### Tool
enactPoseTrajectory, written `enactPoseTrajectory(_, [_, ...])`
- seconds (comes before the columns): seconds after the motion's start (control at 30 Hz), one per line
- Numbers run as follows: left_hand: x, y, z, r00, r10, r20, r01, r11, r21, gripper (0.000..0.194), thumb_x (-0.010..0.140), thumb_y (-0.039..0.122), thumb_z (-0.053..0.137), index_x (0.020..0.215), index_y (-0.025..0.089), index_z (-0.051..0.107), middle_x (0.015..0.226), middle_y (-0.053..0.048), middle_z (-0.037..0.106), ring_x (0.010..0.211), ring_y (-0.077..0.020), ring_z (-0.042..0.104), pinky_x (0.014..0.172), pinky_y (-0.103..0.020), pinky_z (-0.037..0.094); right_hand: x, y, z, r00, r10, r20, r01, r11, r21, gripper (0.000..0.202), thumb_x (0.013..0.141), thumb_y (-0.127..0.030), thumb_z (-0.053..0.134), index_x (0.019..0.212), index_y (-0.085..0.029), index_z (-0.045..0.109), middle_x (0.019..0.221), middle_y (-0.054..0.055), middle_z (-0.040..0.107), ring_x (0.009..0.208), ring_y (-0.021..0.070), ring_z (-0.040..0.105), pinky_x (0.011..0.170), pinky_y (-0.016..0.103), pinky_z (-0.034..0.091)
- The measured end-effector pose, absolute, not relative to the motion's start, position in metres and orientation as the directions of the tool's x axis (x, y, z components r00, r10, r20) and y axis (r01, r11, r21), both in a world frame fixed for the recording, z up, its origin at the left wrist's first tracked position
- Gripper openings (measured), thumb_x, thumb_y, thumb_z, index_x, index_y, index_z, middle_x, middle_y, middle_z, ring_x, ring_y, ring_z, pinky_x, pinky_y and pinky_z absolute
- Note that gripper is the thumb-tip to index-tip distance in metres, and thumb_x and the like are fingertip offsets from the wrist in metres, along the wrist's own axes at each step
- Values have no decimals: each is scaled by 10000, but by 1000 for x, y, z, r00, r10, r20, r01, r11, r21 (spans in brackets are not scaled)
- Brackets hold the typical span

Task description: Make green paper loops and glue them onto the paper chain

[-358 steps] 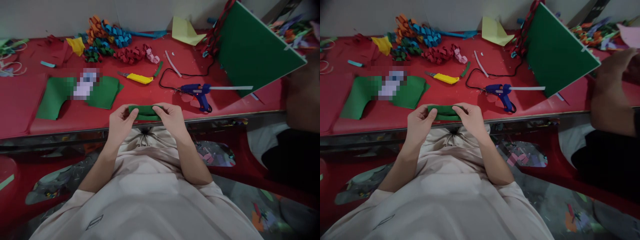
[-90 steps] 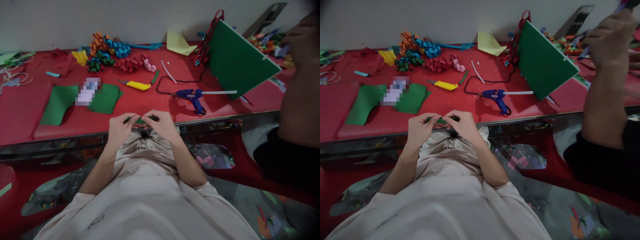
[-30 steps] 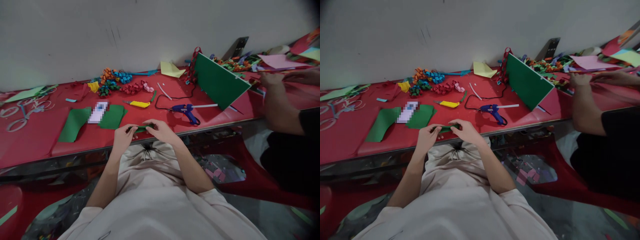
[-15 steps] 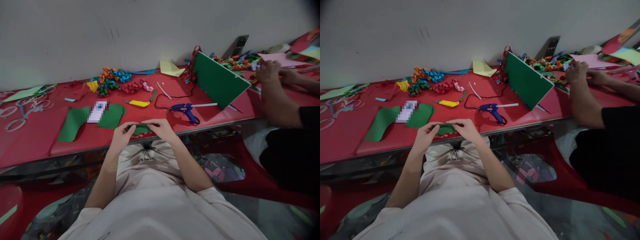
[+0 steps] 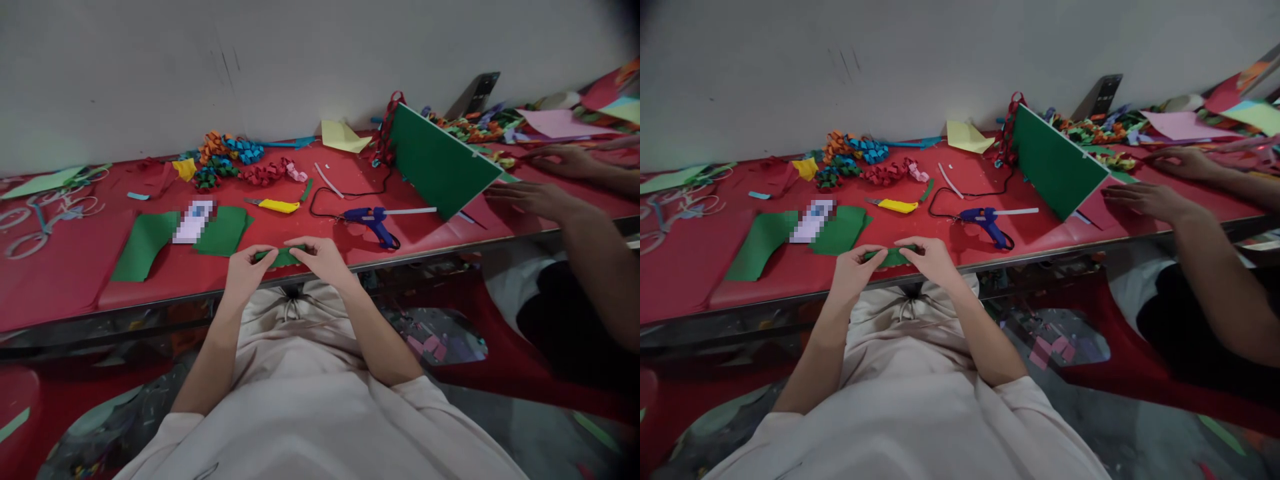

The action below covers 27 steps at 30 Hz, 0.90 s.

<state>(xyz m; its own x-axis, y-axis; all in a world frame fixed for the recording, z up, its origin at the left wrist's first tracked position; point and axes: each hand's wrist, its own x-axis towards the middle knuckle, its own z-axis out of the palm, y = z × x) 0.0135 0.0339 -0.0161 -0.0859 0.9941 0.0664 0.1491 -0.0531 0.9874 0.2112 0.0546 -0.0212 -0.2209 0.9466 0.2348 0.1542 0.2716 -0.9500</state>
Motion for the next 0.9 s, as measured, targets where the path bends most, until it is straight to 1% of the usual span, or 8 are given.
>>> enactPoseTrajectory(0.1, [14, 33, -14, -99, 989, 107, 234, -82, 969, 396, 771, 522, 811, 926, 158, 801, 820, -55, 767, 683, -162, 673, 665, -288, 620, 209, 53, -17, -229, 940, 254, 186, 298, -936, 302, 876, -371, 694, 1083, -183, 808, 988, 57, 813, 754, 156, 675, 715, 267, 504])
enactPoseTrajectory(0.2, [11, 33, -13, -91, 975, 203, 371, -156, 916, 338, 800, 503, 787, 891, 179, 812, 816, -53, 782, 648, -161, 656, 605, -258, 552, 205, 51, -12, -232, 933, 275, 220, 326, -919, 252, 870, -392, 714, 977, -192, 825, 936, 49, 817, 787, 175, 708, 741, 271, 515])
enactPoseTrajectory(0.3, [8, 34, -13, -64, 967, 246, 410, -199, 890, 336, 821, 513, 764, 889, 188, 813, 834, -54, 791, 693, -182, 683, 646, -270, 544, 204, 50, -10, -226, 938, 263, 212, 311, -926, 231, 868, -386, 716, 881, -184, 826, 856, 45, 815, 763, 189, 733, 715, 267, 525])
enactPoseTrajectory(0.47, [3, 34, -12, 64, 974, 217, 352, -225, 908, 416, 925, 554, 635, 1003, 179, 797, 933, -79, 788, 873, -225, 729, 777, -299, 571, 210, 53, -17, -351, 927, 136, 24, 154, -988, 293, 895, -410, 664, 987, -178, 816, 805, 48, 808, 675, 200, 764, 629, 270, 569])
enactPoseTrajectory(0.6, [-1, 30, -9, 125, 965, 231, 353, -261, 899, 469, 1000, 560, 510, 1207, 199, 726, 954, -70, 754, 724, -175, 679, 666, -274, 552, 212, 54, -20, -366, 930, 10, -53, -10, -999, 338, 860, -426, 708, 1038, -156, 805, 673, 36, 763, 603, 194, 757, 533, 240, 555])
enactPoseTrajectory(0.7, [-5, 25, -7, 240, 917, 320, 408, -394, 823, 464, 948, 530, 629, 1289, 220, 684, 1137, -102, 731, 909, -201, 702, 763, -285, 567, 210, 55, -19, -347, 937, -38, -103, -78, -992, 388, 811, -457, 767, 1023, -133, 802, 672, 40, 756, 560, 184, 746, 504, 226, 553])
enactPoseTrajectory(0.8, [-5, 23, -5, 301, 852, 428, 467, -523, 713, 357, 856, 470, 767, 1125, 235, 763, 1219, -110, 713, 1114, -240, 682, 927, -331, 561, 209, 57, -16, -346, 937, -45, -131, -96, -987, 417, 780, -487, 794, 1003, -135, 800, 637, 30, 742, 536, 181, 737, 493, 224, 555])
enactPoseTrajectory(0.9, [-1, 23, -4, 220, 821, 527, 517, -556, 651, 183, 900, 403, 729, 948, 242, 800, 1087, -85, 748, 1034, -206, 706, 935, -321, 557, 208, 58, -15, -360, 933, -19, -133, -71, -989, 376, 785, -457, 783, 995, -147, 799, 643, 21, 743, 561, 171, 742, 523, 223, 567])
